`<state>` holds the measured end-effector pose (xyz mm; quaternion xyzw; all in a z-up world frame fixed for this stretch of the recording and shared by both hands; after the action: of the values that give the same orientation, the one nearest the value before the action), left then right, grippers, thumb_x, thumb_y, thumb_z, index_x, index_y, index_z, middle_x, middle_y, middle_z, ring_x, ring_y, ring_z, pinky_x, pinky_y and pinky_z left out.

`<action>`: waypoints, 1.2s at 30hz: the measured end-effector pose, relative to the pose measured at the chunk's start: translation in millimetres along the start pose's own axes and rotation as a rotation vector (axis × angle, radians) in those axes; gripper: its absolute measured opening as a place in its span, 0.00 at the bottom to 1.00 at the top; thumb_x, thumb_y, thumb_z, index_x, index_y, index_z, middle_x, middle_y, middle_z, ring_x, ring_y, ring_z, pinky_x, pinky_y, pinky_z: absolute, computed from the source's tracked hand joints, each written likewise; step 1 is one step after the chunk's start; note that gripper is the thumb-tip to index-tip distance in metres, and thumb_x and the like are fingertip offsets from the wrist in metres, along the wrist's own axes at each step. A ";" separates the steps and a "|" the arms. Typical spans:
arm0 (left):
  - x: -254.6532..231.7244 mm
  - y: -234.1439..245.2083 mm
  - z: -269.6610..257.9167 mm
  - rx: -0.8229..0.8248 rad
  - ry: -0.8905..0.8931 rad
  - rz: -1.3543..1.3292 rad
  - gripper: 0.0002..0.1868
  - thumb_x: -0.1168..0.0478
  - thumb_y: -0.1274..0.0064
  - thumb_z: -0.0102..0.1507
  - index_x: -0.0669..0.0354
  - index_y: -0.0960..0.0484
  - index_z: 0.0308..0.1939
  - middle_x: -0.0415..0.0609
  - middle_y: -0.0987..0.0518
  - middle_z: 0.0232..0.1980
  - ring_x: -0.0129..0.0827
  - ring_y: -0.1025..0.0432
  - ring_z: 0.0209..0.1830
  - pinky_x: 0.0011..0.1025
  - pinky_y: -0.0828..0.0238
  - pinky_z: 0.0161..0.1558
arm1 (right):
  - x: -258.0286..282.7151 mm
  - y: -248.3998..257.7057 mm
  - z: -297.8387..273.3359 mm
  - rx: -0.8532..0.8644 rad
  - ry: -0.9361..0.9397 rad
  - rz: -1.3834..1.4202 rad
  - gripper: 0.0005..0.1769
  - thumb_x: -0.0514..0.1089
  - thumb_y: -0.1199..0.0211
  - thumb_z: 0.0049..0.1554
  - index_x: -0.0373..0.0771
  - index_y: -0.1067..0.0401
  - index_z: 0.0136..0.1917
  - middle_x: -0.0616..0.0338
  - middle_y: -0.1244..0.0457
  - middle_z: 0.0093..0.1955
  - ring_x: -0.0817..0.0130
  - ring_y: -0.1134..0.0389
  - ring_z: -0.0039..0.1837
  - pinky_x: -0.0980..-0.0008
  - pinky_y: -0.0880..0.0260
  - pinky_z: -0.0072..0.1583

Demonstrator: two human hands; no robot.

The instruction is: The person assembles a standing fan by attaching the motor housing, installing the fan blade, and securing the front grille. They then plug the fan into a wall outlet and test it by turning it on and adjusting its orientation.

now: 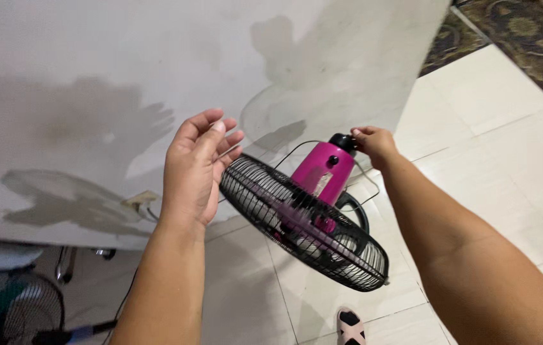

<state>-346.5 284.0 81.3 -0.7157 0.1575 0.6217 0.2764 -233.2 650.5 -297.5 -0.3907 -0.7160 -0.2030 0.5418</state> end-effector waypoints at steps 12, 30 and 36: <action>-6.6 18.4 -17.5 -0.054 -0.045 0.006 0.15 0.63 0.53 0.68 0.63 0.26 0.59 0.55 0.22 0.55 0.37 0.24 0.53 0.37 0.25 0.56 | 37.4 -15.2 -20.9 -0.046 -0.118 -0.329 0.13 0.45 0.32 0.59 0.35 0.23 0.53 0.53 0.30 0.48 0.64 0.28 0.50 0.67 0.27 0.53; 14.2 74.5 -29.4 -0.248 -0.054 -0.085 0.14 0.64 0.51 0.67 0.60 0.26 0.57 0.51 0.22 0.53 0.37 0.24 0.51 0.37 0.25 0.54 | 68.7 -15.7 -2.1 -0.067 -0.025 -0.575 0.20 0.56 0.33 0.60 0.38 0.24 0.56 0.57 0.32 0.42 0.70 0.36 0.39 0.67 0.38 0.37; 40.0 111.7 -35.1 -0.323 -0.069 -0.252 0.15 0.65 0.52 0.67 0.59 0.27 0.58 0.51 0.22 0.52 0.38 0.26 0.51 0.39 0.26 0.55 | 152.9 16.9 -61.9 -0.084 0.161 -0.323 0.20 0.55 0.35 0.63 0.37 0.28 0.59 0.62 0.33 0.49 0.72 0.32 0.49 0.70 0.34 0.47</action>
<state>-374.9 178.9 22.5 -0.7430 -0.0449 0.6236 0.2388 -198.3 668.6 -136.4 -0.2755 -0.7145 -0.3479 0.5409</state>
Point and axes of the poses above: each hand's wrist, its own z-axis towards the middle knuckle, its own y-axis out of the back of the hand, x = y × z, the point moved 8 cm from there along z, towards the middle knuckle
